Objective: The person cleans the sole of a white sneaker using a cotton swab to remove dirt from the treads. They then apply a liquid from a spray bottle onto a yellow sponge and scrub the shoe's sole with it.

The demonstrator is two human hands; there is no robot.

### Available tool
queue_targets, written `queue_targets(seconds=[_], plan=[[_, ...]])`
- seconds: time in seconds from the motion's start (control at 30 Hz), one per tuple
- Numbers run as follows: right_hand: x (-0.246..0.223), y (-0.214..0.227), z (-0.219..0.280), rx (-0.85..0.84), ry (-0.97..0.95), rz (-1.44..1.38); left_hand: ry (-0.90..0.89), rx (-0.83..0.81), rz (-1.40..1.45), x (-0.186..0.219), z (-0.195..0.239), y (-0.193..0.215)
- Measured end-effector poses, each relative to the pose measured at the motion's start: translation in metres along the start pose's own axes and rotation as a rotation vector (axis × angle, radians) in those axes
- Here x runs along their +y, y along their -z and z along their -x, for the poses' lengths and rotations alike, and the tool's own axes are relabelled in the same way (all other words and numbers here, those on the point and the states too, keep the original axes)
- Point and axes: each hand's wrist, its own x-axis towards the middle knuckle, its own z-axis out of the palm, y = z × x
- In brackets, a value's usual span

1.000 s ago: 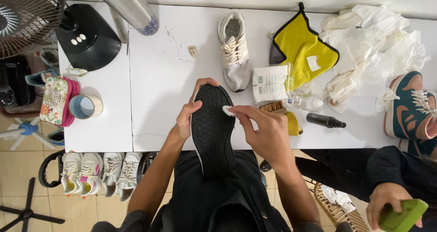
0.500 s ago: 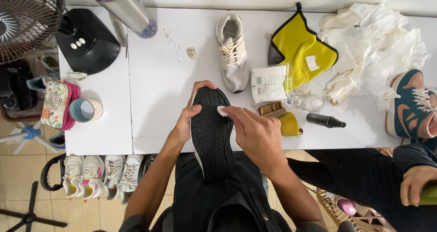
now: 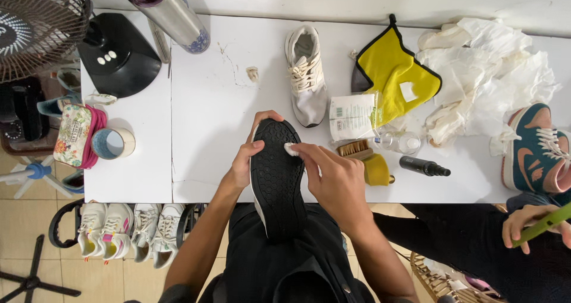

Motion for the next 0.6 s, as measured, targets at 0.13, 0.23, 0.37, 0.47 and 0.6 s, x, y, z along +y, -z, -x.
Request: queue_targets(seconds=[0.13, 0.23, 0.37, 0.47, 0.6], plan=[[0.002, 0.002, 0.001, 0.006, -0.01, -0.016, 0.003, 0.007, -0.035, -0.001, -0.002, 0.002], [0.006, 0.001, 0.004, 0.015, -0.003, 0.008, 0.011, 0.012, -0.04, -0.005, -0.003, 0.002], [0.006, 0.002, 0.007, 0.022, 0.005, 0.052, 0.03, 0.006, -0.04, -0.006, -0.003, -0.002], [0.01, 0.009, 0.006, 0.003, 0.014, 0.095, 0.049, 0.0, -0.017, -0.009, -0.005, -0.006], [0.009, 0.015, 0.002, -0.014, 0.02, 0.108, 0.056, 0.012, 0.019, -0.005, -0.005, -0.02]])
